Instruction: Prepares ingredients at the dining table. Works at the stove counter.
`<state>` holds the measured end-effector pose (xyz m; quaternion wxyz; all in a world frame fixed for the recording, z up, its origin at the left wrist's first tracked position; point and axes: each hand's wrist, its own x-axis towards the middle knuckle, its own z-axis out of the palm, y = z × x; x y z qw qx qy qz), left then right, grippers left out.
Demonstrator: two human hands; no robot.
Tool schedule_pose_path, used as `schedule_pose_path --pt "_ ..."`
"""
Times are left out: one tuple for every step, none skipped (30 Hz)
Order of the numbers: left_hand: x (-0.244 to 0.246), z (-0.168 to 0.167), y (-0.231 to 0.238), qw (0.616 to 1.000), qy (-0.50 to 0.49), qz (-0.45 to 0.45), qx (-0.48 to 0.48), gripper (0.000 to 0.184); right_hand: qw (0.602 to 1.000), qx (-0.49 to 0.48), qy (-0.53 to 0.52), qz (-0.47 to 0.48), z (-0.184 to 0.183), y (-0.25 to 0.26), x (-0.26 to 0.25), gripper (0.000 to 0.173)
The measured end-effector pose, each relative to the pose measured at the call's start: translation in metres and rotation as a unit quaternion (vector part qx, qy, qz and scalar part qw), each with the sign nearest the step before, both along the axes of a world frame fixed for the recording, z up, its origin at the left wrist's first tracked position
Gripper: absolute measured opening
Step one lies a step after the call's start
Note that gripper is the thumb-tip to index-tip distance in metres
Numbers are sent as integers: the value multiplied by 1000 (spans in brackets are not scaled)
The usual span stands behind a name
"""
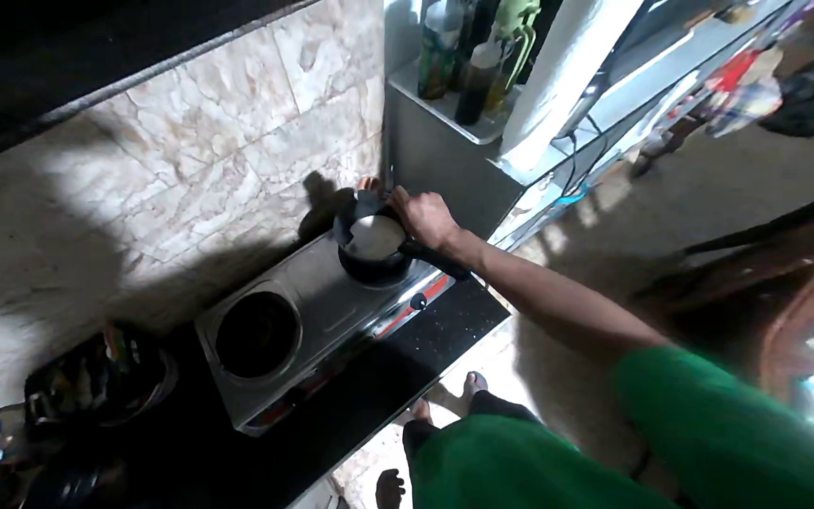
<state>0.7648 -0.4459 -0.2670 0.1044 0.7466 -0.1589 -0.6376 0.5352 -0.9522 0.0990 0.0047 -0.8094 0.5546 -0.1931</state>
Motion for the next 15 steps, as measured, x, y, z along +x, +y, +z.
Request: schedule_pose_path --pt "0 -3 1 1000 0 -3 4 35 999 -33 23 22 -5 1 2 25" --pt "-1 -6 3 1000 1 -10 12 35 997 -23 55 56 -11 2 4 22" --pt "-1 -6 6 1000 2 -18 20 35 992 21 93 84 -19 1 6 27" --pt "1 -2 5 999 4 -25 22 35 986 67 120 93 -25 0 8 31" --pt "2 1 2 999 5 -34 19 35 984 107 118 81 -27 -2 9 34" --pt "3 3 -1 999 4 -41 15 35 985 141 85 53 -25 -4 9 32" --pt "2 6 -5 999 2 -52 13 35 986 167 22 20 -22 -7 5 26" --pt "3 12 -9 998 0 -68 11 36 978 196 -65 -8 -18 -8 -1 25" --pt "4 16 -10 996 -3 -89 11 36 959 228 -165 -25 -15 -8 -9 28" --pt "7 19 -12 994 -8 -113 13 35 928 261 -264 -35 -14 -4 -19 31" --pt "8 21 -14 991 -8 -132 13 35 885 298 -355 -39 -13 3 -30 33" --pt "10 21 -17 989 -10 -149 13 35 834 330 -441 -34 -14 14 -43 33" --pt "11 18 -18 986 -13 -164 8 35 779 352 -518 -28 -15 29 -57 30" --pt "14 16 -19 983 -17 -181 6 35 731 367 -575 -26 -15 49 -73 26" --pt "13 15 -24 978 -21 -205 13 35 700 366 -613 -29 -17 73 -90 25"
